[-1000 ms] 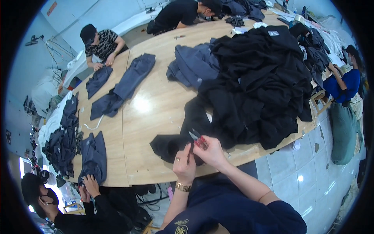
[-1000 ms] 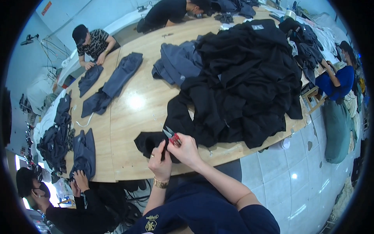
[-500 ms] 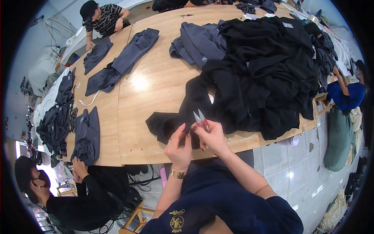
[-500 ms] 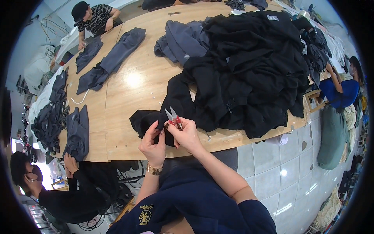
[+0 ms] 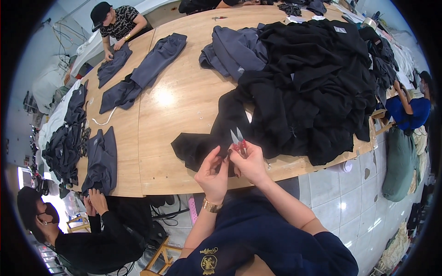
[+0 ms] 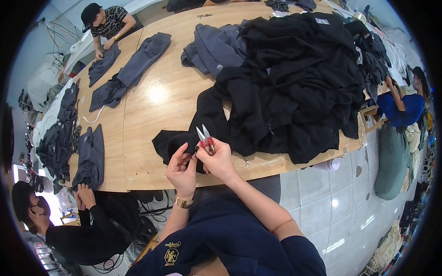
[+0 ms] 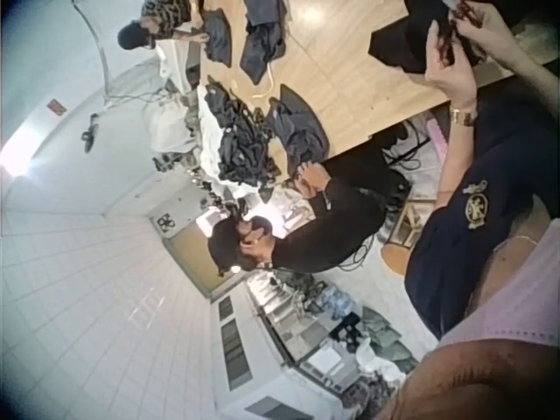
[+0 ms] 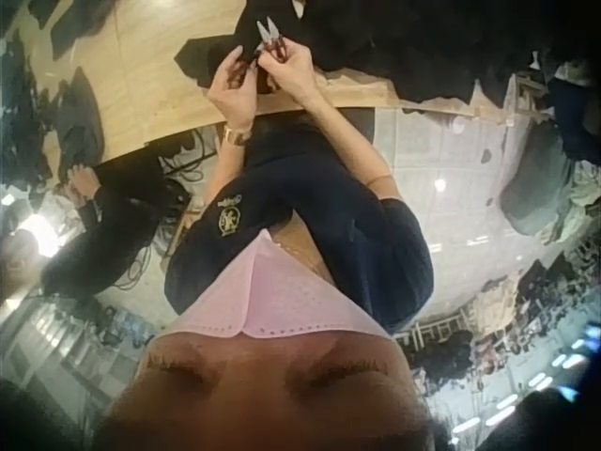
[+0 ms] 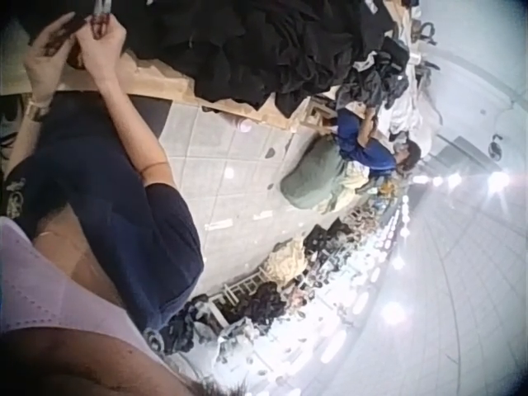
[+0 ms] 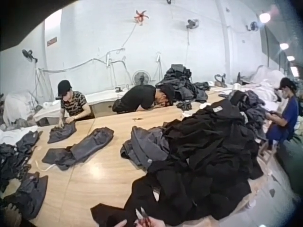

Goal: Using small scissors to trim loose threads and excess fabric from black garment components at a factory workstation.

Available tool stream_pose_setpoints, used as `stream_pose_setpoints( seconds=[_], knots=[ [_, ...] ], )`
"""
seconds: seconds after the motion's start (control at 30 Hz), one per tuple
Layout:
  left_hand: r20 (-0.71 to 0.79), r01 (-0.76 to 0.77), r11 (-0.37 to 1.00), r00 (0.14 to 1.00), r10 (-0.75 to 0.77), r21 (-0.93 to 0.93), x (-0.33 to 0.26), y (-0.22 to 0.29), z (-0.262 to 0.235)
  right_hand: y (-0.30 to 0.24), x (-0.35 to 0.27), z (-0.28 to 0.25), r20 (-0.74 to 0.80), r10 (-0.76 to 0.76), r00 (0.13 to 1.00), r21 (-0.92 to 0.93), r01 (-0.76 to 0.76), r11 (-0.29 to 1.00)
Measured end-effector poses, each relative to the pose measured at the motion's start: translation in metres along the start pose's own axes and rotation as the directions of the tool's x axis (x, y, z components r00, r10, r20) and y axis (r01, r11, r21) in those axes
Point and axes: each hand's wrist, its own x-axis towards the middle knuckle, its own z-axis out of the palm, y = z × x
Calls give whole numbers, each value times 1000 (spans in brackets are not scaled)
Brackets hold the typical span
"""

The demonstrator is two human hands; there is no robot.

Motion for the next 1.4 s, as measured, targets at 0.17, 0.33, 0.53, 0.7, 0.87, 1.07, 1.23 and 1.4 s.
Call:
stream_pose_setpoints(
  seconds=[0.17, 0.33, 0.53, 0.7, 0.87, 1.07, 1.23, 1.4],
  knots=[
    [11, 143, 956, 989, -145, -256, 2, 1, 1, 3, 0, -3, 45, 46, 998, 245, -55, 968],
    [-38, -12, 1000, 999, 13, 18, 0, -4, -4, -8, -5, 0, -1, 32, 999, 5, -32, 999],
    [25, -377, 843, 917, 399, 385, 4, -2, -4, -11, -7, 1, -9, -41, 999, -179, 39, 983],
    [67, -452, 781, 879, 472, 432, 4, 0, -2, -8, -5, 4, -25, -220, 975, -413, 190, 890],
    [36, -420, 805, 894, 447, 418, 1, -3, 0, -1, -4, 8, -13, -450, 893, -597, 354, 720],
    [36, 84, 991, 996, -81, -108, 2, 4, 0, 17, -1, 2, -80, -409, 909, -267, 376, 887],
    [29, 63, 981, 998, -59, -185, 2, -3, -1, -3, -4, 3, -49, -39, 998, 44, 41, 998],
    [25, -41, 998, 999, 40, 36, 3, -6, -4, -3, -5, 0, -8, -127, 992, -208, 123, 970]
  ],
)
